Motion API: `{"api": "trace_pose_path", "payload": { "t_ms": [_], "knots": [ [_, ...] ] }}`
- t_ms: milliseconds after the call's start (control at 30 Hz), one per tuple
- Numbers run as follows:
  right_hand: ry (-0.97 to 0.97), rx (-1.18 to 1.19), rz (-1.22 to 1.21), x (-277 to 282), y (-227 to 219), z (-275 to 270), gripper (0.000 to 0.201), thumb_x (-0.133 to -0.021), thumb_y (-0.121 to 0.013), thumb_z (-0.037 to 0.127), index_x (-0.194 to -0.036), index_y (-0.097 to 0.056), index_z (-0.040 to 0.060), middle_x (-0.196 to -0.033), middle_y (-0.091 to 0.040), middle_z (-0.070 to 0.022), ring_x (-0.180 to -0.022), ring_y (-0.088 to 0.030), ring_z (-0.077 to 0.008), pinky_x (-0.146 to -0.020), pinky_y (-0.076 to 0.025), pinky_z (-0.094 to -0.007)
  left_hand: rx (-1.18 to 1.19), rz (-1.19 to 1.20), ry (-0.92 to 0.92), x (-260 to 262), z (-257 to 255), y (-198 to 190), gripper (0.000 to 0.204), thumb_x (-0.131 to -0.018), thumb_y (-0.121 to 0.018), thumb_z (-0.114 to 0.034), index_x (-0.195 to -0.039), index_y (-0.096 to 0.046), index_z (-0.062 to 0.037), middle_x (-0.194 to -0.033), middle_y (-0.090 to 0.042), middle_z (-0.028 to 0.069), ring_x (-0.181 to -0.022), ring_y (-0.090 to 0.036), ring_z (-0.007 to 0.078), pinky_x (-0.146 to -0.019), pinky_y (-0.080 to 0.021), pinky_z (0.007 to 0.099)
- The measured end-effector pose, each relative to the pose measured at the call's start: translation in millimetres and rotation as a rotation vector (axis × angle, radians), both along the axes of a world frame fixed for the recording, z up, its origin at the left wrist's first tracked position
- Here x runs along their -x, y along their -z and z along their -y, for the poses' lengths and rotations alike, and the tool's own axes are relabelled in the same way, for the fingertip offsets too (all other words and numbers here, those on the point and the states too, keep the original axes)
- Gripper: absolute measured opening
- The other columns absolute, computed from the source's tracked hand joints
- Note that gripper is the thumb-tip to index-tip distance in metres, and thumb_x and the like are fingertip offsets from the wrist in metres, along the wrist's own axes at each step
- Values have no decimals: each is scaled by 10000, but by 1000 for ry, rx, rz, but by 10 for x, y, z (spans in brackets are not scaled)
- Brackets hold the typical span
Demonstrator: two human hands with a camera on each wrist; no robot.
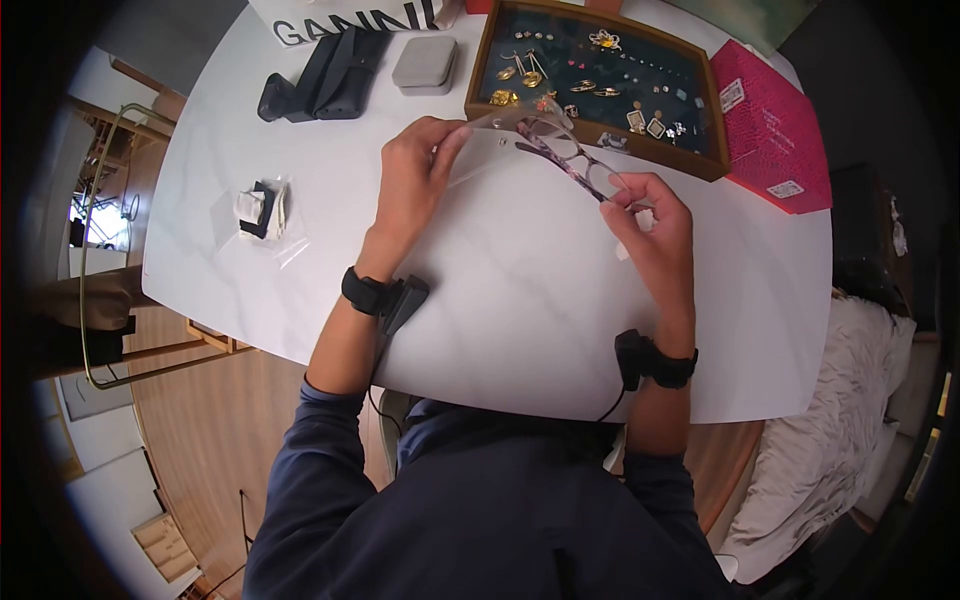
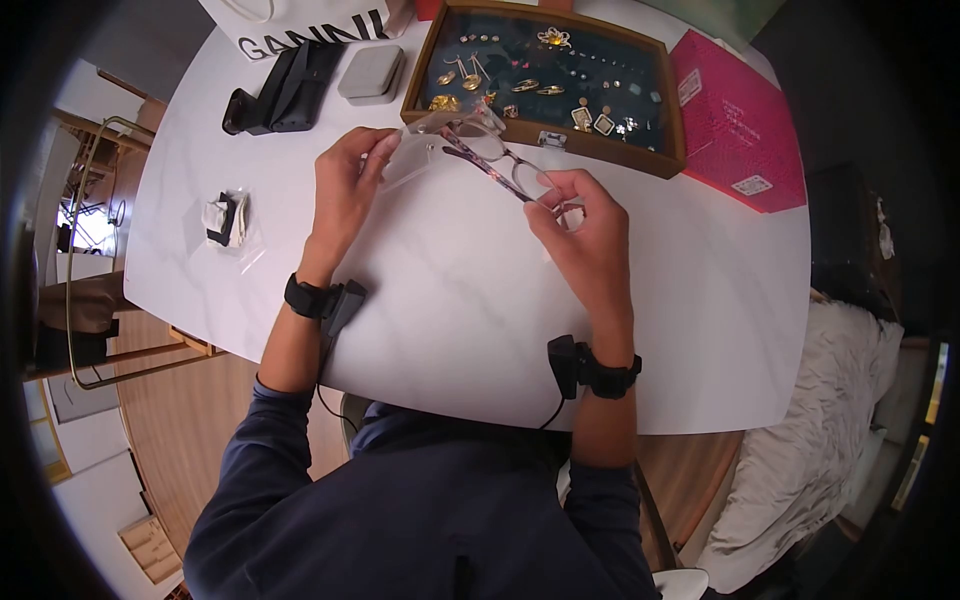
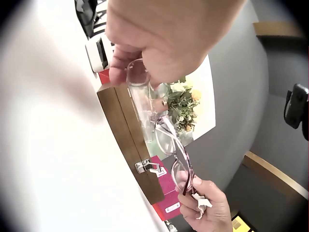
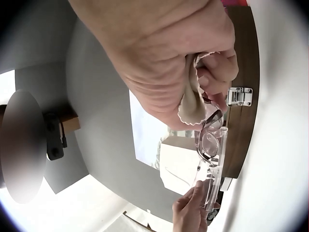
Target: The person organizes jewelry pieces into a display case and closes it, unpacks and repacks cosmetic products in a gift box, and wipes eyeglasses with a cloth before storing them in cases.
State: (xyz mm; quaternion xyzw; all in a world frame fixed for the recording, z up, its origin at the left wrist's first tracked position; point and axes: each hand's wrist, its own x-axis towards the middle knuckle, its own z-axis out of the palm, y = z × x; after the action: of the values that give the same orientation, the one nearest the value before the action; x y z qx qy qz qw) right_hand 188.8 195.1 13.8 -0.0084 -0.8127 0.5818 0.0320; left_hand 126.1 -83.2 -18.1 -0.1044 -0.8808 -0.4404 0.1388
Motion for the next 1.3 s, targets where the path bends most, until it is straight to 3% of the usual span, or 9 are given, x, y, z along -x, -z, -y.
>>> {"api": "trace_pose_path", "payload": {
  "t_ms": [133,233,433,533,733,867,933,1133,1300],
  "knots": [
    [39,-26,-144,-25,78,155,334,-810,-769,45,-1129,-680,-2,-942,-679,-75,-807,-628,-162,-742,-532,-318,16,-32,37,-8,10,-11,278,-1032,-657,-196,-1155,-687,52,-888,-674,92,-744,-581,129,-688,-492,271],
    [17,-370,-492,-54,82,319,353,-765,-770,35,-1099,-655,30,-933,-604,-113,-766,-640,-264,-699,-546,-341,-14,-47,146,-32,-6,-20,283,-1035,-653,-201,-1159,-684,51,-921,-678,100,-790,-595,137,-697,-498,285],
    [91,-477,-635,-162,98,543,450,-735,-762,5,-1158,-628,85,-934,-572,-81,-713,-655,-253,-570,-546,-366,-180,227,175,-143,-159,-118,261,-1023,-658,-147,-1205,-658,39,-1018,-675,84,-867,-619,120,-756,-533,275],
    [-38,-421,-730,-140,123,564,451,-733,-767,14,-1155,-627,92,-918,-561,-79,-722,-658,-252,-588,-558,-361,-266,222,327,-192,-230,-62,287,-970,-701,-77,-1221,-613,32,-979,-669,100,-737,-657,164,-700,-536,306],
    [-168,-485,-614,-129,173,515,528,-752,-737,-38,-1246,-598,84,-1024,-561,-99,-782,-678,-305,-632,-576,-392,-299,346,544,-312,-366,-154,558,-943,-552,125,-1466,-444,-39,-1139,-613,101,-965,-658,180,-847,-528,306],
    [-192,-335,-558,-133,99,578,495,-807,-712,-34,-1276,-592,72,-1068,-571,-116,-844,-693,-313,-679,-589,-401,-195,121,575,-356,-445,-150,533,-956,-486,120,-1451,-457,-77,-1112,-650,152,-855,-689,239,-785,-545,359],
    [-184,-336,-563,-116,135,555,494,-822,-702,-33,-1292,-586,69,-1080,-576,-117,-853,-696,-313,-687,-588,-398,-243,98,541,-356,-450,-105,546,-941,-467,133,-1447,-471,-75,-1180,-653,182,-907,-669,309,-833,-540,389],
    [-141,-245,-507,-99,150,486,514,-855,-667,-37,-1351,-556,43,-997,-589,-111,-780,-659,-263,-670,-552,-350,-270,168,483,-349,-426,-71,436,-951,-446,141,-1354,-500,-17,-1298,-617,169,-1125,-651,297,-996,-502,361],
    [43,-155,-482,-84,249,454,488,-893,-641,-33,-1367,-546,29,-892,-580,-82,-726,-590,-185,-675,-513,-303,-202,6,486,-390,-447,-155,244,-1024,-500,33,-1260,-527,-26,-1172,-662,191,-1017,-682,337,-889,-537,404]
  ]
}}
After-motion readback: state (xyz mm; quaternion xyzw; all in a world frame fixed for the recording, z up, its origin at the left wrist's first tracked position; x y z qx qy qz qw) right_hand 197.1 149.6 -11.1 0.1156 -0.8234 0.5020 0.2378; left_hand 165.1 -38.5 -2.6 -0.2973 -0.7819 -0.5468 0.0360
